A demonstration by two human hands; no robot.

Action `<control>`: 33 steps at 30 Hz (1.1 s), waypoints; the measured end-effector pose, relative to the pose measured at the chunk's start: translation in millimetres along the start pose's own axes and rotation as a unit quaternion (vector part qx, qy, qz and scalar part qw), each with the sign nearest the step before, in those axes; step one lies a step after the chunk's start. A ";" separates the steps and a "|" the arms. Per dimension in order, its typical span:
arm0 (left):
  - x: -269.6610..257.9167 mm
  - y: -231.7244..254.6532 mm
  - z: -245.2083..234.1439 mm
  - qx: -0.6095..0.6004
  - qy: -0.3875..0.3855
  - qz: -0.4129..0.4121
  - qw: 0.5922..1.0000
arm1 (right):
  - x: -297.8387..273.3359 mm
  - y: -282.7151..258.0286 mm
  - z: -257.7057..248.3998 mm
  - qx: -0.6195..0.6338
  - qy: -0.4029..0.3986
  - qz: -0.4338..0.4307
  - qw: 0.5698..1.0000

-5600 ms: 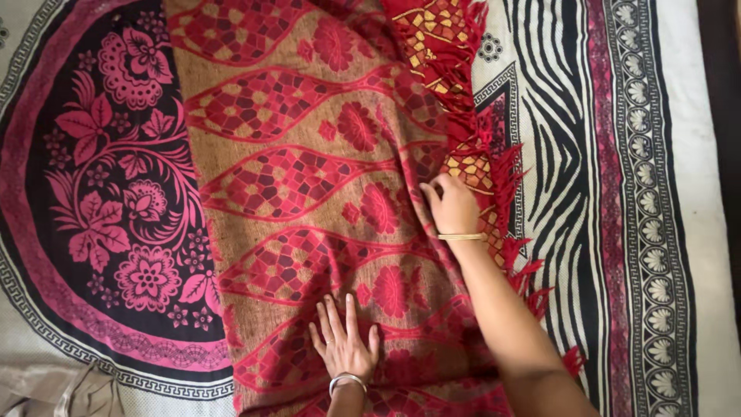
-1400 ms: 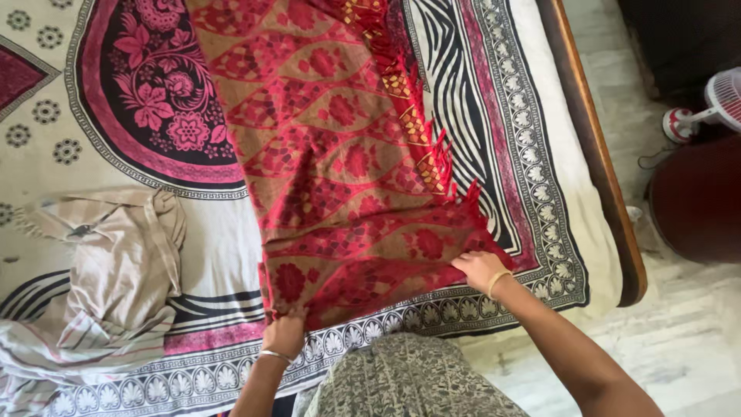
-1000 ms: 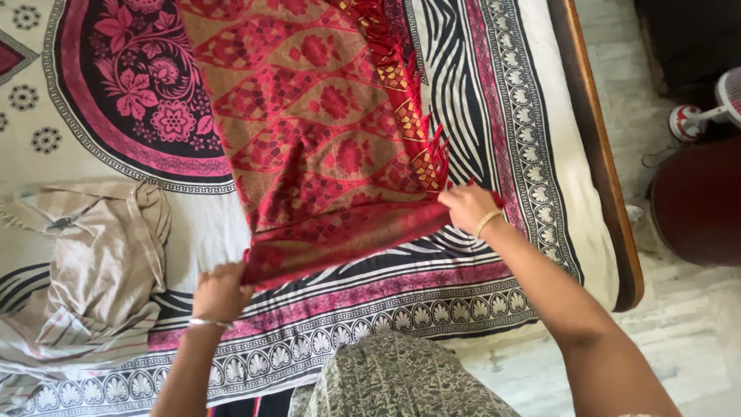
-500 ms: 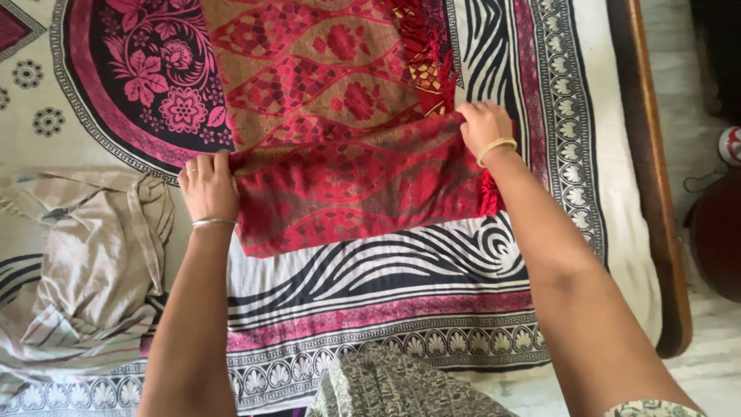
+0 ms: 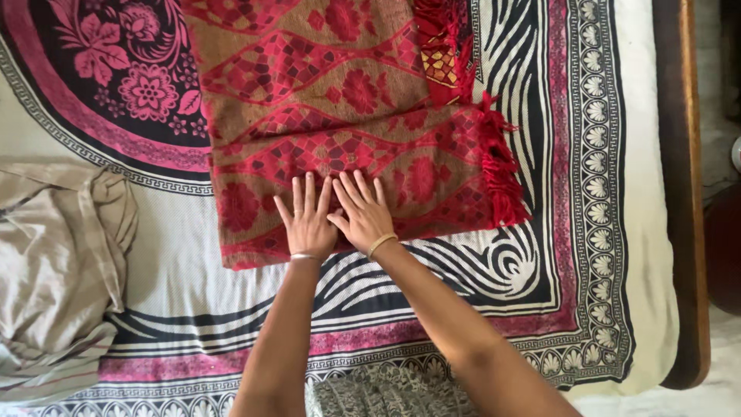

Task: The person folds a large red and gold patterned textile on a bed, smoothing and aligning edges before rolling it into a compact bundle. They then place the bundle on a nearby stack of folded linens and briefly handle a light-colored cloth on the bed.

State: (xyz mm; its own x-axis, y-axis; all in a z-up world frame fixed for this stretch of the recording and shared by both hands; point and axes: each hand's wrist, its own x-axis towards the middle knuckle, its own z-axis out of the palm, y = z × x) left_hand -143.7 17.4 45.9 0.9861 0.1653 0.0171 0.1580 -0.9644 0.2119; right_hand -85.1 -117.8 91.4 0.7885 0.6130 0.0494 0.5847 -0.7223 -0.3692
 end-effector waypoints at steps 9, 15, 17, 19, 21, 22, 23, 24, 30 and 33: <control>21.7 -22.1 6.7 -0.027 -0.045 -0.010 0.999 | 32.5 72.7 13.5 -0.093 -0.077 0.104 0.987; 59.0 -90.0 2.1 0.007 -0.034 -0.095 0.995 | 25.3 184.6 -22.7 -0.144 -0.096 0.225 0.959; 61.5 -112.8 1.0 0.015 -0.038 -0.119 0.992 | 13.4 210.4 -32.0 -0.171 -0.130 0.265 0.940; 55.5 -127.1 -0.4 -0.008 -0.039 -0.132 0.990 | -4.8 225.5 -40.0 -0.175 -0.141 0.300 0.927; 51.6 -135.4 -8.2 -0.012 -0.045 -0.160 0.986 | -15.9 230.7 -51.1 -0.157 -0.119 0.330 0.923; 49.5 -136.0 -14.3 -0.005 -0.051 -0.180 0.982 | -19.3 228.9 -57.6 -0.152 -0.108 0.345 0.920; 44.3 -133.9 -20.2 0.001 -0.056 -0.203 0.978 | -24.6 223.0 -63.3 -0.148 -0.098 0.358 0.917; 35.2 -129.6 -26.2 0.009 -0.034 -0.176 0.984 | -29.9 213.8 -68.2 -0.144 -0.088 0.371 0.913; -44.2 -57.4 -32.4 0.054 -0.159 0.062 0.984 | -82.1 95.3 -36.9 -0.153 -0.169 0.157 0.961; -67.6 -54.0 -30.4 0.042 -0.149 0.115 0.981 | -104.0 81.7 -20.0 -0.036 -0.027 -0.021 0.999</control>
State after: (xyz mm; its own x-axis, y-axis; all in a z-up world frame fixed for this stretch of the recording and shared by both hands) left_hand -220.5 64.6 63.0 0.9654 -0.1148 -0.2341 -0.0798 -0.9849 0.1536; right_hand -115.5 -247.0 74.7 0.7520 0.6591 0.0120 0.6314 -0.7149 -0.3003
